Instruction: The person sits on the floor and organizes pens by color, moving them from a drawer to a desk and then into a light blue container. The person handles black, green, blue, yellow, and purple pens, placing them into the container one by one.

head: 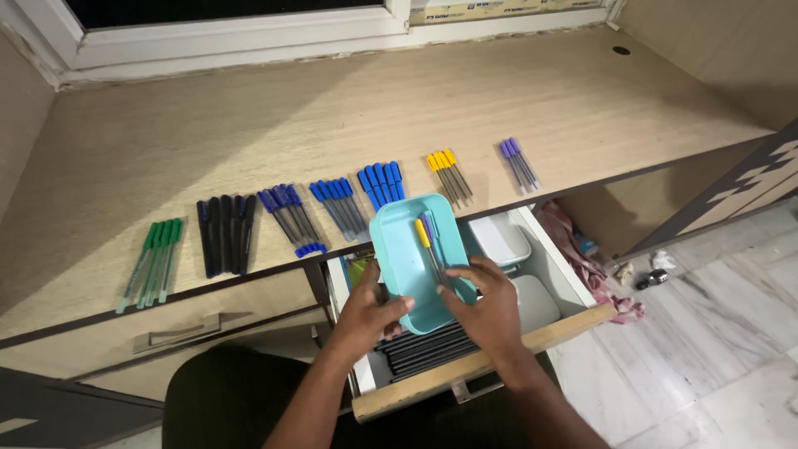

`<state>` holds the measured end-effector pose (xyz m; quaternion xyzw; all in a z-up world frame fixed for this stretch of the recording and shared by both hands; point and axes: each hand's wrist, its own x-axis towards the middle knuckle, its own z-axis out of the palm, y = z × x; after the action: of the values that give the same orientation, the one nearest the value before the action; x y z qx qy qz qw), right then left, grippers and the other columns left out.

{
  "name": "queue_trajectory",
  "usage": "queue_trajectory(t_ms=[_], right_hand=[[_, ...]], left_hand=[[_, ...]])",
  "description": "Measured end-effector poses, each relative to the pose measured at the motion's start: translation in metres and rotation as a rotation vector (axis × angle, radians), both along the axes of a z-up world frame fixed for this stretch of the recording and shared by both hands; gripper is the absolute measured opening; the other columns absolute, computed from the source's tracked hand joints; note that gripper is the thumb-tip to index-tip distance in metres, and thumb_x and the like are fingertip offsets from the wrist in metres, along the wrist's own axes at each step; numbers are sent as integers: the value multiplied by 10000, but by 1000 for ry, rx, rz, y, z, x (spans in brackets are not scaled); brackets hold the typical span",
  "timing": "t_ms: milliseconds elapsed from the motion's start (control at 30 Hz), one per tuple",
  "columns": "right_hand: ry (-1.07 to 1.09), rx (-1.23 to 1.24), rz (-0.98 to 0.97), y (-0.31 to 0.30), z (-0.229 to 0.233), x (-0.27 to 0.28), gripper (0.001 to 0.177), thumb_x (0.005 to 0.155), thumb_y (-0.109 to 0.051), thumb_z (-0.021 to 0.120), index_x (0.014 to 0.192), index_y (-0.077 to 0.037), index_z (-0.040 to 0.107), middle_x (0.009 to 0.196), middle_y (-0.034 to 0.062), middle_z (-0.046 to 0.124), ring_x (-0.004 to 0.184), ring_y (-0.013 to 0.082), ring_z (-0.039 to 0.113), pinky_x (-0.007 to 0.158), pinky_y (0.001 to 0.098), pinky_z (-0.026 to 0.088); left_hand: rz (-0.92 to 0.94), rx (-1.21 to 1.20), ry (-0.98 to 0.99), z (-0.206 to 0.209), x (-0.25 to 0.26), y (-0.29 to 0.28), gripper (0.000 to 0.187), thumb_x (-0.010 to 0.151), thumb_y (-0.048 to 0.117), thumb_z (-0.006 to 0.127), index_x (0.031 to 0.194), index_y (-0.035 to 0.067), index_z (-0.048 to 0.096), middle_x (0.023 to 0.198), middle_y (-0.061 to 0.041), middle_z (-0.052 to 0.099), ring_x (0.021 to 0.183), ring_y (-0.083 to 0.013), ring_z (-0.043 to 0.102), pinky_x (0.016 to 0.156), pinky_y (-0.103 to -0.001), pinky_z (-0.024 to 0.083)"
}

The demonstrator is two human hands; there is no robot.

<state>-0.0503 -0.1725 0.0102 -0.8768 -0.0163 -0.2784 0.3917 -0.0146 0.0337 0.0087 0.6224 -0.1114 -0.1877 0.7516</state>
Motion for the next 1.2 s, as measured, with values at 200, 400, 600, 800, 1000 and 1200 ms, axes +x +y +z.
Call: queue_trajectory(t_ms=[200, 400, 600, 800, 1000, 1200], right_hand=[[66, 49, 25, -2, 4, -2, 334, 722, -137, 865, 1031, -78, 754, 1085, 118, 749, 991, 258, 752, 830, 355, 580], [117, 167, -27, -6, -10, 0, 480, 776, -90, 865, 1089, -39, 504, 1103, 128, 700, 949, 257, 667, 821, 374, 534], [-86, 290, 275, -9, -15, 7, 699, 818, 77, 762, 1393, -8, 374, 1254, 187, 561, 1202, 250, 568, 997, 382, 478], [276, 605, 244, -7, -3, 8, 781, 829, 62, 690, 1506, -67, 322, 1160, 98, 619, 1030, 151, 606, 814, 307, 536], [224, 671, 362, -9, -5, 8, 584, 912, 47, 612, 1464, -11, 431, 1248, 53, 580, 1127, 97, 568, 925, 267, 508], [318, 681, 286, -8, -5, 9, 544, 926, -13, 669, 1430, -26, 466, 1190, 58, 634, 1002, 138, 597, 824, 306, 526]], left_hand=[[-21, 88, 3, 2, 1, 0, 885, 798, 132, 734, 1541, 33, 264, 863, -129, 683, 536, -128, 592, 435, -262, 471], [-45, 17, -7, -1, 0, 2, 920, 776, 96, 724, 1572, 65, 265, 910, -116, 684, 563, -135, 610, 459, -271, 491], [-49, 45, 52, -9, 5, 2, 983, 761, 90, 726, 1598, 89, 211, 890, -133, 686, 567, -149, 620, 461, -283, 497], [-76, 18, 25, -8, 4, 1, 1007, 759, 107, 741, 1608, 89, 201, 904, -131, 679, 576, -147, 614, 470, -282, 506], [-77, 77, -29, -6, 3, 0, 1047, 739, 124, 749, 1616, 93, 178, 942, -137, 684, 584, -142, 616, 473, -279, 510], [-75, 88, -25, -6, 3, 1, 1097, 724, 160, 757, 1624, 107, 132, 954, -145, 696, 584, -145, 623, 478, -283, 533]])
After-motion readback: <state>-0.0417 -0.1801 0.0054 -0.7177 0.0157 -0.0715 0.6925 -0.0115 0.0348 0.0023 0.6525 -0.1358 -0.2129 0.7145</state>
